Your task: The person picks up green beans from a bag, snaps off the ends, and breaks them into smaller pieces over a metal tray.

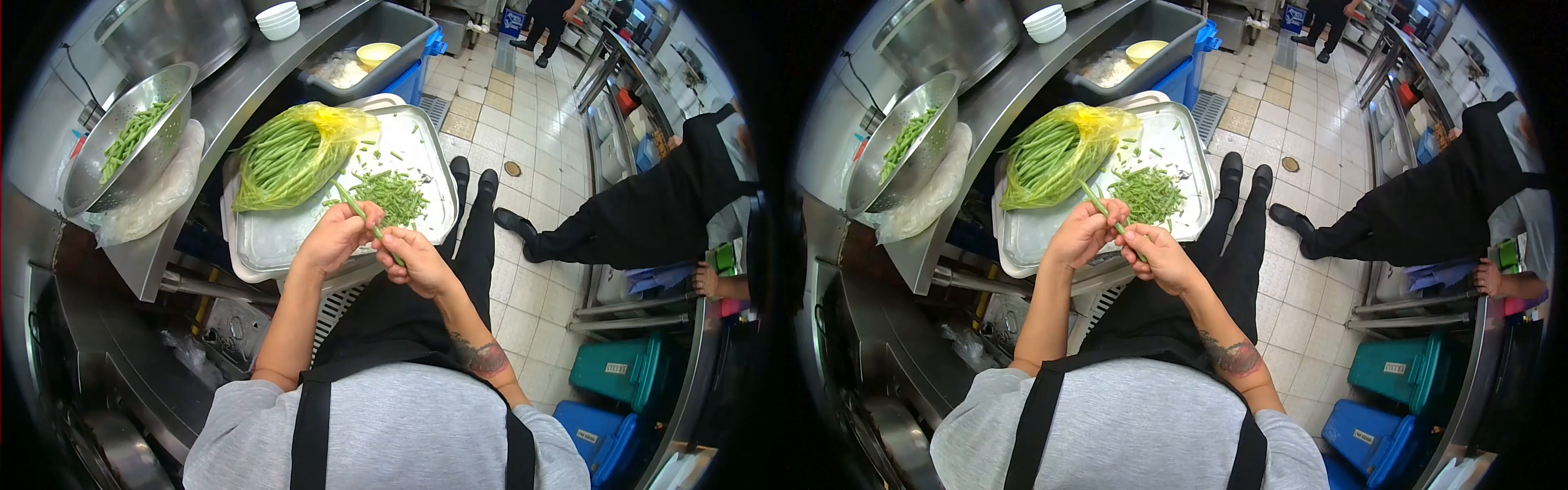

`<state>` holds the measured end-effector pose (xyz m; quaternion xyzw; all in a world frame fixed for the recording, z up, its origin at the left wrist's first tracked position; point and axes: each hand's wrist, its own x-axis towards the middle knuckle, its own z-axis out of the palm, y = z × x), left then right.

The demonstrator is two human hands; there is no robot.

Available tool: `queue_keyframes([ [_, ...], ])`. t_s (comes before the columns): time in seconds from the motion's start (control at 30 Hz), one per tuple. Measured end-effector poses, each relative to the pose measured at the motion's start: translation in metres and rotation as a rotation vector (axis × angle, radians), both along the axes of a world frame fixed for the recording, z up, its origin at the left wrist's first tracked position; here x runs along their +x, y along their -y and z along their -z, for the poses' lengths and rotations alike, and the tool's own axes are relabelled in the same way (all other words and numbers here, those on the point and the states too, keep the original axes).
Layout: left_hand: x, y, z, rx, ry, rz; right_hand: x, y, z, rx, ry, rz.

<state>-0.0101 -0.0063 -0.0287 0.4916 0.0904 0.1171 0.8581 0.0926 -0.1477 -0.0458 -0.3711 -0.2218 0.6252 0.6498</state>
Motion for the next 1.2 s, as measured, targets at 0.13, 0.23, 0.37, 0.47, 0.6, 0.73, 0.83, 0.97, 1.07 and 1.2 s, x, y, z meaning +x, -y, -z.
queue_keyframes([
  [0.13,-0.001,-0.005,-0.001,-0.015,-0.08,-0.155,-0.001,0.0,-0.005,-0.017,0.194,-0.007],
  [0.23,-0.005,-0.005,-0.009,-0.048,-0.048,-0.193,-0.004,-0.002,-0.005,0.025,0.412,0.075],
  [0.37,-0.006,-0.002,-0.009,0.115,-0.07,-0.271,-0.007,-0.006,0.0,0.053,0.629,0.123],
  [0.47,-0.006,0.0,-0.015,0.215,-0.063,-0.37,-0.009,-0.005,-0.009,0.03,0.928,0.257],
  [0.6,-0.004,0.006,-0.021,0.338,-0.061,-0.457,-0.009,-0.005,-0.002,-0.065,1.023,0.324],
  [0.73,-0.006,0.011,-0.023,0.358,-0.061,-0.444,-0.002,-0.006,0.004,-0.09,1.074,0.293],
  [0.83,-0.006,0.015,-0.023,0.393,-0.076,-0.464,0.001,-0.005,-0.004,-0.104,1.035,0.271],
  [0.97,-0.007,0.025,-0.033,0.466,-0.04,-0.46,0.014,-0.013,0.01,-0.079,0.7,0.221],
  [1.07,-0.01,0.03,-0.042,0.511,0.082,-0.497,0.02,-0.012,-0.004,-0.147,-0.024,0.219],
  [1.2,-0.018,0.03,-0.063,0.418,0.232,-0.49,0.031,-0.017,0.015,-0.098,-0.184,0.437],
])
